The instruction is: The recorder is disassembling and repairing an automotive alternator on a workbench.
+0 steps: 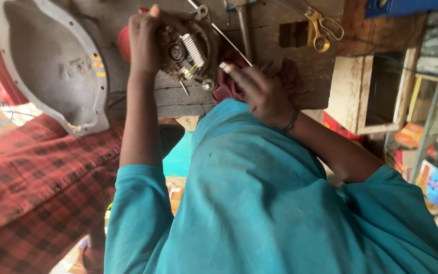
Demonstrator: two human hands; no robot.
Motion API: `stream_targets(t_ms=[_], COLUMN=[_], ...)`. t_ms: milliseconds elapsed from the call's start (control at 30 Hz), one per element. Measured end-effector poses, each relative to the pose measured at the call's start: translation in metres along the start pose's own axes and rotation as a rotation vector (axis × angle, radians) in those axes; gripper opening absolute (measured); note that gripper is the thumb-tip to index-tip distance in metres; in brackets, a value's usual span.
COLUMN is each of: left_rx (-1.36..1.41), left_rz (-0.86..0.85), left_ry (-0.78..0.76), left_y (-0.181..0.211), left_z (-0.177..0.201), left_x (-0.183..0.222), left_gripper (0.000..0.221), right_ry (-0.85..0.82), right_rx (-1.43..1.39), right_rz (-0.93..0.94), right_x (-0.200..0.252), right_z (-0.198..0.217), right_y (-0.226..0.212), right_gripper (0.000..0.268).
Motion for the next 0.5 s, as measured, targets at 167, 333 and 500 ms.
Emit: stream_targets(t_ms=[167,333,500], left_rx=[0.116,0.123,0.160], left_rz=[0.089,0.144,0.164], left_ry=[-0.074,-0.022,-0.002], left_y=[0.014,0.020,0.007], left_z=[-0.007,-0.006,0.001], left_x=[-0.007,-0.017,-0.022], left_gripper=[0.077,0.084,0.080], right_ry=[-0.016,-0.115,-0.371], right_rx=[0.055,0.129,0.161], right_rz=[-0.252,-0.321,-0.378], right_x=[0.032,0.055,0.036], right_z=[-0.027,-0.058,-0.051], right_y=[0.067,0.099,0.093], right_gripper=[0.061,0.066,0.066])
Point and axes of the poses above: each hand's wrist, its own x-axis away from the middle knuckle, its own z-axis out of the back of the hand, y = z × x, the point moved 4 cm from there along -x, towards the middle knuckle, and after that the axes turned 7 degrees about x, right-handed, at the moved point
